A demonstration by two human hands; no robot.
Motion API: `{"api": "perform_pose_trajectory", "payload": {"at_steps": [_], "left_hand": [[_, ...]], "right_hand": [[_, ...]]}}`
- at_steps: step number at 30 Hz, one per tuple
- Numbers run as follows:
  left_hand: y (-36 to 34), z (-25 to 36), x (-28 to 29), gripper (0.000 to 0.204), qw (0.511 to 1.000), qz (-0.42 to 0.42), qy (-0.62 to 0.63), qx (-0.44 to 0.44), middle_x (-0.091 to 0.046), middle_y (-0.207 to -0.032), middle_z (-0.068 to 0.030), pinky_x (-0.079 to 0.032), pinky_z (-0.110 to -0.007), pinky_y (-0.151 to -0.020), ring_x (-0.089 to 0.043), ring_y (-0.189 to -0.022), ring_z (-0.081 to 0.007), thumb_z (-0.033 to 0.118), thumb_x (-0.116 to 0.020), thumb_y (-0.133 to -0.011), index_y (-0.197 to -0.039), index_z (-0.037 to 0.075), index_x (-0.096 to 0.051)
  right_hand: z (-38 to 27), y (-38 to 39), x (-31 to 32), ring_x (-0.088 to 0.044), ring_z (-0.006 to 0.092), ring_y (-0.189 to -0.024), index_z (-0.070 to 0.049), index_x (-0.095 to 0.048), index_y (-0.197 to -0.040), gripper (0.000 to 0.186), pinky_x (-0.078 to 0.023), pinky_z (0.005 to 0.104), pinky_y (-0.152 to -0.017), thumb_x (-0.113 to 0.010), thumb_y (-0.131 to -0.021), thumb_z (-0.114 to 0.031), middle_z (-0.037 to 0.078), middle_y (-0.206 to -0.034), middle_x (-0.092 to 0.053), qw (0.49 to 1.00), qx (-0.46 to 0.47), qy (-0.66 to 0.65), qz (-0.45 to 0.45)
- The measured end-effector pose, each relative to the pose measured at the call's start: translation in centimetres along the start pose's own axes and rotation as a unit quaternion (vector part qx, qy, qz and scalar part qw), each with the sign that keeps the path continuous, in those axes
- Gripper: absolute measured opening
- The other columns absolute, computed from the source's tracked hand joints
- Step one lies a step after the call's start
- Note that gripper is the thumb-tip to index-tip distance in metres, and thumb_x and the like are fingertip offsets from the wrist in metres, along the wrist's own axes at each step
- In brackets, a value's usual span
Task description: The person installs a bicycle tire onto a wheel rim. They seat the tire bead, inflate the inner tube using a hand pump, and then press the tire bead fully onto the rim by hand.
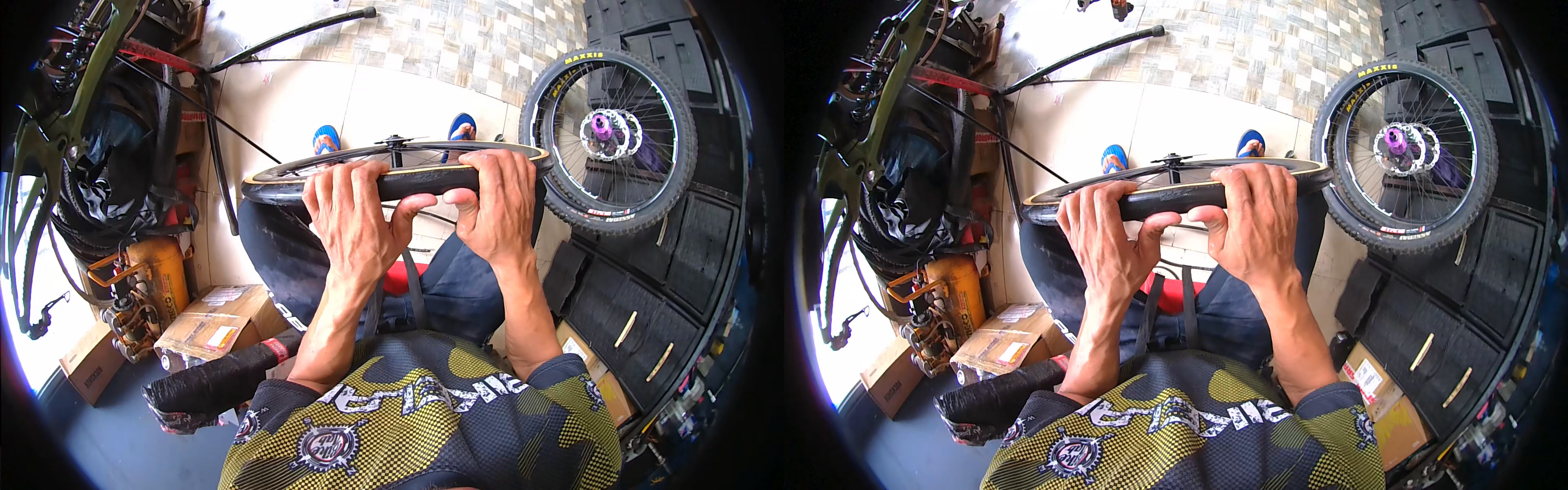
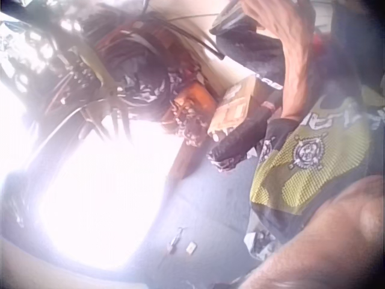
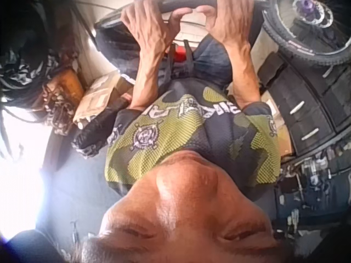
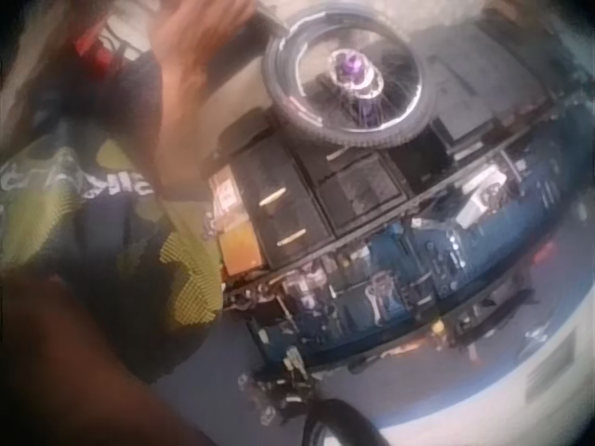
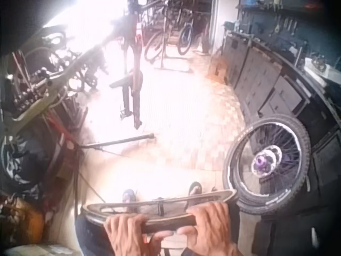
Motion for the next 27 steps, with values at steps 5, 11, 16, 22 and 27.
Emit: {"api": "perform_pose_trajectory", "payload": {"at_steps": [5, 11, 16, 22, 27], "left_hand": [[-0.9, 0.0, -0.3, 0.066, 1.000, 0.008, 0.002, 0.005, -0.064, -0.103, -0.0113, -0.040, -0.048, -0.100, -0.059, -0.102, -0.0338, 0.066, -0.075, -0.088, -0.115, 0.006, -0.066], [-4.0, -0.9, 0.1, 0.059, 0.998, 0.030, -0.009, -0.060, -0.064, -0.101, -0.0077, -0.041, -0.047, -0.096, -0.061, -0.098, -0.0302, 0.063, -0.071, -0.094, -0.112, 0.007, -0.066], [-8.3, -3.1, -0.4, 0.033, 0.994, 0.025, 0.063, -0.085, -0.069, -0.099, -0.0105, -0.043, -0.046, -0.091, -0.064, -0.099, -0.0317, 0.040, -0.055, -0.111, -0.109, 0.010, -0.069], [-12.3, -3.3, -2.7, 0.039, 0.999, 0.025, -0.022, -0.040, -0.074, -0.096, -0.0154, -0.048, -0.054, -0.089, -0.070, -0.096, -0.0371, 0.036, -0.047, -0.113, -0.099, 0.007, -0.068], [-15.7, -2.7, -4.3, 0.042, 0.991, 0.037, -0.051, -0.115, -0.073, -0.085, -0.0199, -0.055, -0.053, -0.081, -0.071, -0.086, -0.0394, 0.031, -0.047, -0.112, -0.090, 0.003, -0.069]], "right_hand": [[-0.1, -1.0, 0.0, -0.059, 0.0339, -0.098, -0.006, -0.066, -0.111, 0.053, -0.043, 0.0481, -0.095, -0.057, -0.104, -0.057, 0.012, -0.101, -0.062, 1.000, -0.010, 0.008, -0.008], [1.6, -4.1, 0.6, -0.064, 0.0342, -0.097, -0.007, -0.070, -0.109, 0.056, -0.046, 0.0455, -0.090, -0.057, -0.104, -0.062, 0.012, -0.100, -0.070, 0.998, 0.029, -0.055, 0.016], [3.1, -9.1, 0.2, -0.071, 0.0366, -0.097, -0.006, -0.075, -0.093, 0.063, -0.051, 0.0491, -0.089, -0.047, -0.110, -0.060, 0.015, -0.093, -0.076, 0.998, -0.010, -0.049, -0.029], [3.2, -14.3, -2.6, -0.073, 0.0462, -0.088, -0.003, -0.077, -0.094, 0.057, -0.059, 0.0552, -0.082, -0.043, -0.113, -0.045, 0.023, -0.091, -0.076, 0.998, -0.020, -0.004, -0.063], [3.7, -16.3, -3.3, -0.073, 0.0488, -0.083, -0.003, -0.077, -0.090, 0.054, -0.060, 0.0568, -0.079, -0.043, -0.110, -0.040, 0.026, -0.088, -0.075, 0.998, -0.013, 0.013, -0.064]]}}
Point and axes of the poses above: each hand's wrist, its own y-axis away from the middle knuckle, its own x-axis out of the back of the hand, z = x × y, the point moved 2 cm from there along -y, towards the middle knuckle
